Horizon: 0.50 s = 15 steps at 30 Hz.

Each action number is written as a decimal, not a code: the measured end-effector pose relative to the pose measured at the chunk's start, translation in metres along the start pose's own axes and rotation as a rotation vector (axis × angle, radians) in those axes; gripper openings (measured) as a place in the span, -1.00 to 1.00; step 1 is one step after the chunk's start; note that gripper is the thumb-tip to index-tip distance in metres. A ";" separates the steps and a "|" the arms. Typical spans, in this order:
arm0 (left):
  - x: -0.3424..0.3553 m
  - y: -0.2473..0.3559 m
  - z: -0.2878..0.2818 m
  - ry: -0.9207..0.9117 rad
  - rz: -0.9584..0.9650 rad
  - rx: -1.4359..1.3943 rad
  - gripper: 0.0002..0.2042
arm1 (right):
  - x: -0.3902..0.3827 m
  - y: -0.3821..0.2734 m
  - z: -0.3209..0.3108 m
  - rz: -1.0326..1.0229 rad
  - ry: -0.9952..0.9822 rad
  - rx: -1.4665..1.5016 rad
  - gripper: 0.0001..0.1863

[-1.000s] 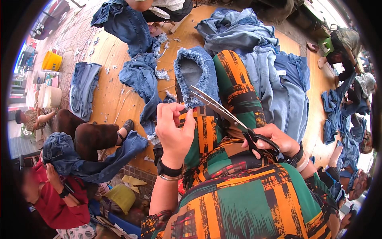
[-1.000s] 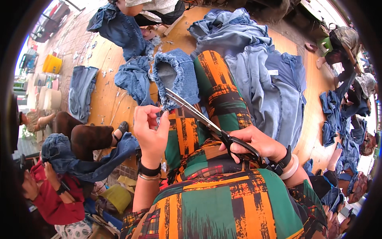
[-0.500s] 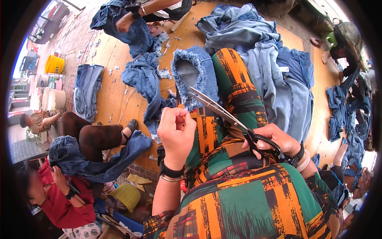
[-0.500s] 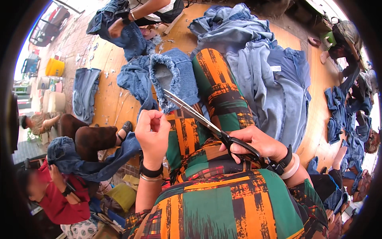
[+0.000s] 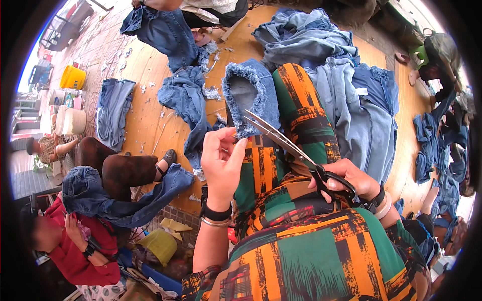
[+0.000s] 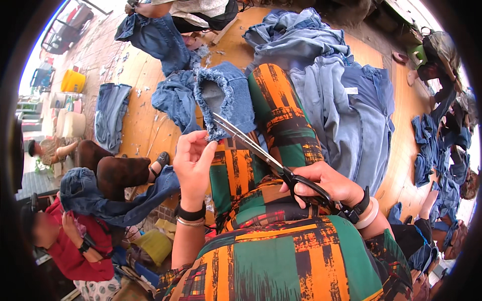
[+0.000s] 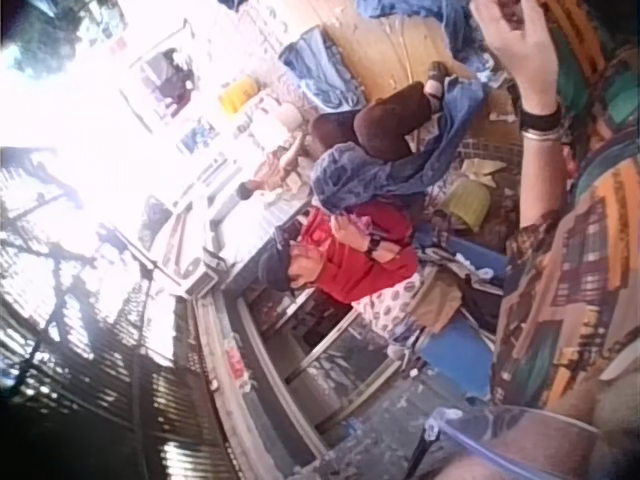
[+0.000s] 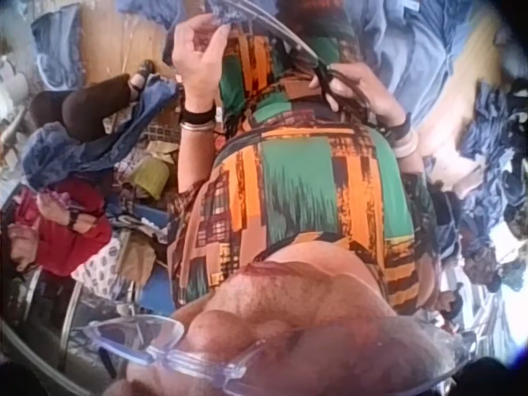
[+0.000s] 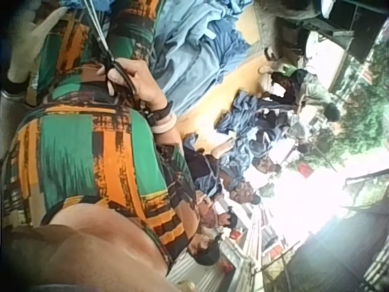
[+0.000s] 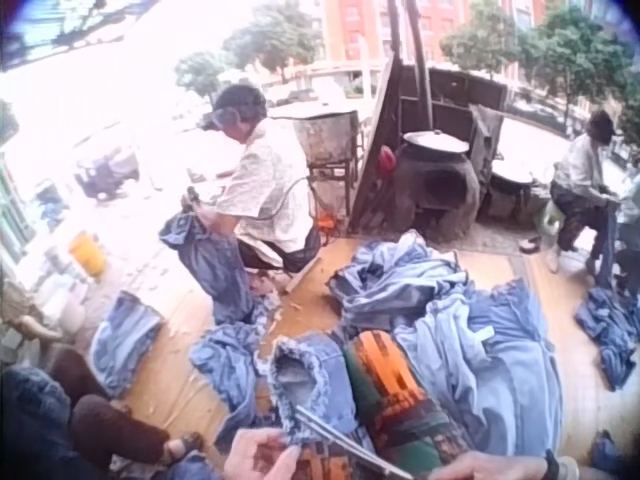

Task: Cutting and trimming denim fabric to finish garments.

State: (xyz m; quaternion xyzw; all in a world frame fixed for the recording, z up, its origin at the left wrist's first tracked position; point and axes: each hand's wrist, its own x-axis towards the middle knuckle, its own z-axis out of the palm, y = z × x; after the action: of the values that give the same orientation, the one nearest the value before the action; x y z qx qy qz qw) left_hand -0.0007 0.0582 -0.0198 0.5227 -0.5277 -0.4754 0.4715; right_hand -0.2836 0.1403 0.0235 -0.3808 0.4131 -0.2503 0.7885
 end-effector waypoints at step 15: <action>-0.009 0.005 0.003 -0.216 0.417 0.403 -0.90 | -0.001 0.003 0.000 -0.005 0.009 0.051 -0.56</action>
State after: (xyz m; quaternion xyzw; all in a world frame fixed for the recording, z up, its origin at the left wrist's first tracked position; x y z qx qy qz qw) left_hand -0.0038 0.0676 -0.0155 0.4325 -0.7542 -0.3071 0.3871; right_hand -0.2836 0.1429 0.0219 -0.3603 0.4092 -0.2646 0.7954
